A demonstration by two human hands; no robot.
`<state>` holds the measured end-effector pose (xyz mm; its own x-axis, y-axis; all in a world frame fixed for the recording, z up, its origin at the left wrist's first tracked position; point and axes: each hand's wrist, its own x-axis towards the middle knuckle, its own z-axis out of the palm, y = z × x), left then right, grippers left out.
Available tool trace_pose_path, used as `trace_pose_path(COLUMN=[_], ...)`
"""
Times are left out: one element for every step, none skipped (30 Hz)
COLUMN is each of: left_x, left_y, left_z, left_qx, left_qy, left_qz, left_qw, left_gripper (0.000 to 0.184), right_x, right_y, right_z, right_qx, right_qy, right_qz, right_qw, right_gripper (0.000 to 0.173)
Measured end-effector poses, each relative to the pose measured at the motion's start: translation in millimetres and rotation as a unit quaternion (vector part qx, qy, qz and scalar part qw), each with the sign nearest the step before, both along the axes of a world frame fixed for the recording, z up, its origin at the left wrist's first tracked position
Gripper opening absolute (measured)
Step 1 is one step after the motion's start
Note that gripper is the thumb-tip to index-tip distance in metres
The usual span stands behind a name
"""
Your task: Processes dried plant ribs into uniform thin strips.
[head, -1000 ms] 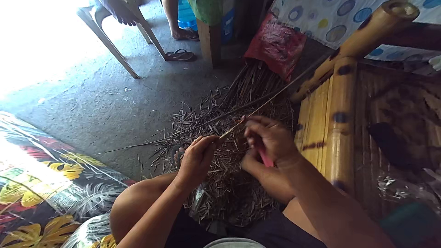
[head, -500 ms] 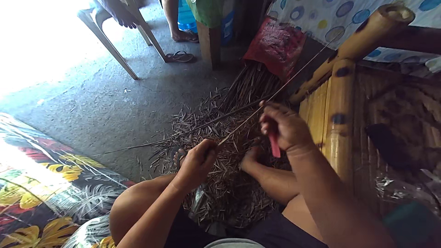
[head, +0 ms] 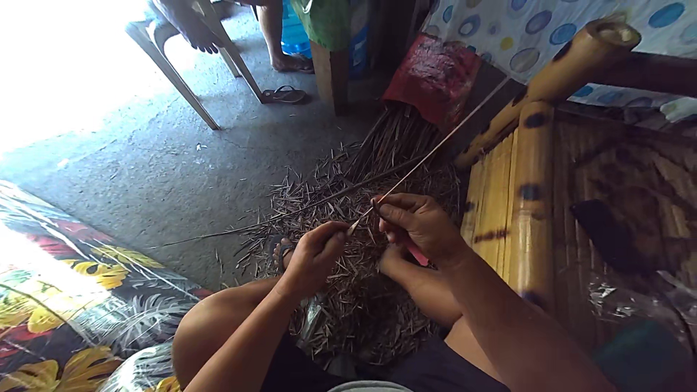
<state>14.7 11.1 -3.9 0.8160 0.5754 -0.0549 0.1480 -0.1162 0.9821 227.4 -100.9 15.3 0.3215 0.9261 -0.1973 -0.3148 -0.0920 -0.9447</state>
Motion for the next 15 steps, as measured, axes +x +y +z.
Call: trace_pose_path(left_x=[-1,-3,-4,-6,-7,-7,-8,-7,-7,-5,-4,-3,-3,-3,-3], left_y=[1,1,1,2,2,2,2,2,2,2,2,2,2,2,2], left_z=[0,0,0,0,0,0,-1,-2,-3,-4,-4,-5,-6,-5,-4], left_qx=[-0.035,-0.059,-0.070,-0.071,-0.066,-0.060,-0.056,-0.053,-0.050,-0.047,-0.046,-0.044,-0.042,-0.036,-0.025], left_qy=[0.000,0.002,0.002,0.004,0.009,0.016,0.019,0.022,0.023,0.020,0.016,0.010,0.007,0.009,0.013], left_qz=[0.000,-0.001,-0.001,-0.001,-0.001,0.000,0.001,0.001,-0.001,-0.003,-0.003,-0.002,-0.001,0.001,0.004], left_qw=[0.999,0.998,0.998,0.997,0.998,0.998,0.998,0.998,0.998,0.999,0.999,0.999,0.999,0.999,1.000], left_gripper=[0.028,0.027,0.027,0.027,0.027,0.026,0.025,0.025,0.025,0.026,0.026,0.026,0.025,0.024,0.023], right_x=[-9,-16,-21,-21,-14,-1,14,25,30,28,20,9,-1,-6,-4], right_y=[0,-1,-1,-1,-1,-1,-1,0,0,0,-2,-4,-4,-3,-3], right_z=[-2,-4,-6,-6,-4,-3,-3,-1,0,1,0,-1,-2,-2,1], right_qx=[-0.010,-0.016,-0.020,-0.018,-0.009,0.006,0.023,0.033,0.038,0.033,0.020,0.006,-0.007,-0.015,-0.017], right_qy=[-0.014,-0.021,-0.022,-0.021,-0.022,-0.025,-0.025,-0.019,-0.014,-0.015,-0.014,-0.007,0.004,0.015,0.017], right_qz=[0.013,0.028,0.034,0.021,-0.005,-0.038,-0.068,-0.097,-0.116,-0.110,-0.080,-0.046,-0.020,-0.011,-0.010], right_qw=[1.000,0.999,0.999,0.999,1.000,0.999,0.997,0.995,0.992,0.993,0.997,0.999,1.000,1.000,1.000], right_gripper=[0.023,0.024,0.024,0.024,0.024,0.024,0.025,0.026,0.026,0.027,0.028,0.028,0.027,0.025,0.023])
